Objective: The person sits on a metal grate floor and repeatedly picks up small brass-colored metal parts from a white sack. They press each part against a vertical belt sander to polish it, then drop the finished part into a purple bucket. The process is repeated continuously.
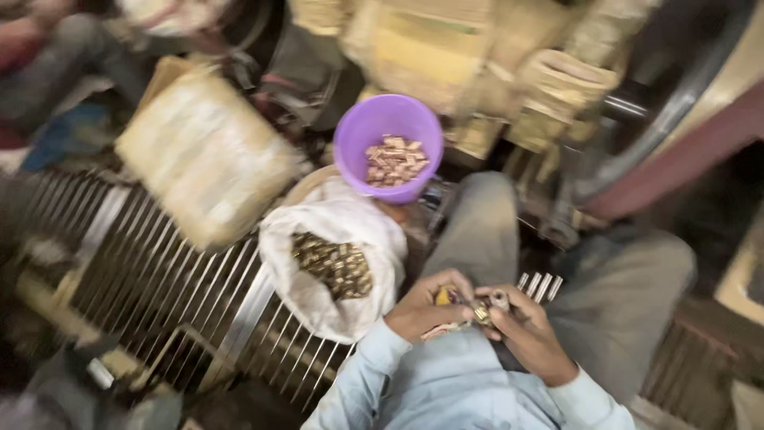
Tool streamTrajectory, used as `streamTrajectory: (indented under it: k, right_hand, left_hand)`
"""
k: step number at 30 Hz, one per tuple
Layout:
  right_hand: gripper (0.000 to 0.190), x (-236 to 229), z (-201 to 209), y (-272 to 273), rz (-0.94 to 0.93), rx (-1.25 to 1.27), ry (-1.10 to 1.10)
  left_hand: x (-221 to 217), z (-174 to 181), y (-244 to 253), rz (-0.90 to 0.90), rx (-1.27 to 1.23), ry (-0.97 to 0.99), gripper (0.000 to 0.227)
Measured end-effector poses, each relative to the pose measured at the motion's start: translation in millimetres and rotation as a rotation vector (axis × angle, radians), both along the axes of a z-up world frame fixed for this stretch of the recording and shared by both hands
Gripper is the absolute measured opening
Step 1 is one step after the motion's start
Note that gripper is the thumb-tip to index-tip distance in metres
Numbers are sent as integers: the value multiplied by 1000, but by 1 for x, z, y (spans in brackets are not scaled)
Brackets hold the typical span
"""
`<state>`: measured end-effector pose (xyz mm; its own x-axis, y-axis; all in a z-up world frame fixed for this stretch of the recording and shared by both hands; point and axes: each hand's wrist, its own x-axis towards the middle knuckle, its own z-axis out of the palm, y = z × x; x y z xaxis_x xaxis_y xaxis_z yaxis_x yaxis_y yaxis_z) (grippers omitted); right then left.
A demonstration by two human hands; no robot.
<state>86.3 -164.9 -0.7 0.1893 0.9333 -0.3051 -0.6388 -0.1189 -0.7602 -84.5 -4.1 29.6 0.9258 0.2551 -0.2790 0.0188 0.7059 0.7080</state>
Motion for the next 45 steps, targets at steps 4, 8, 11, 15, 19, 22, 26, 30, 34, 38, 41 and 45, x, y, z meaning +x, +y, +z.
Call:
streamTrajectory:
  k: [4, 8, 11, 15, 19, 22, 26, 30, 34, 38, 41, 45]
  right_hand:
    - [30, -6, -1, -10, -179, 24, -82]
    - [23, -17, -4, -15, -377, -3, -85]
    - [21, -18, -5, -15, -459, -38, -64]
    - [17, -14, -6, -18, -461, 6, -57]
    - [17, -16, -7, -23, -456, -16, -61]
    - [13, -17, -1, -26, -533, 37, -218]
    - [17, -25, 8, -20, -580, -15, -826]
    - [20, -27, 13, -6, -588, -124, -1080]
    - [22, -21, 9, -5, -642, -91, -1096]
    - [22, -21, 5, -9, -622, -51, -1105]
    - [22, -19, 8, -9, -584, -89, -1099]
    - [26, -13, 24, -12, -450, -135, -1118]
  left_hand:
    - [27, -19, -20, 107, 123, 35, 15]
    - [45, -29, -41, 208, 69, 68, 14]
    - [51, -29, -48, 231, 71, 75, 15]
    - [53, -22, -48, 160, 135, 134, 22]
    - [49, -12, -43, 181, 533, 164, 30]
    - [52, -9, -38, 272, 819, 192, 30]
    - [61, -11, -40, 310, 690, 295, 35]
    - [66, -10, -49, 273, 540, 190, 40]
    - [66, -14, -50, 197, 284, 84, 46]
    - [65, -27, -54, 125, 102, 82, 45]
    - [65, -42, -57, 90, 79, 80, 42]
    - [66, -58, -56, 77, 118, 105, 38]
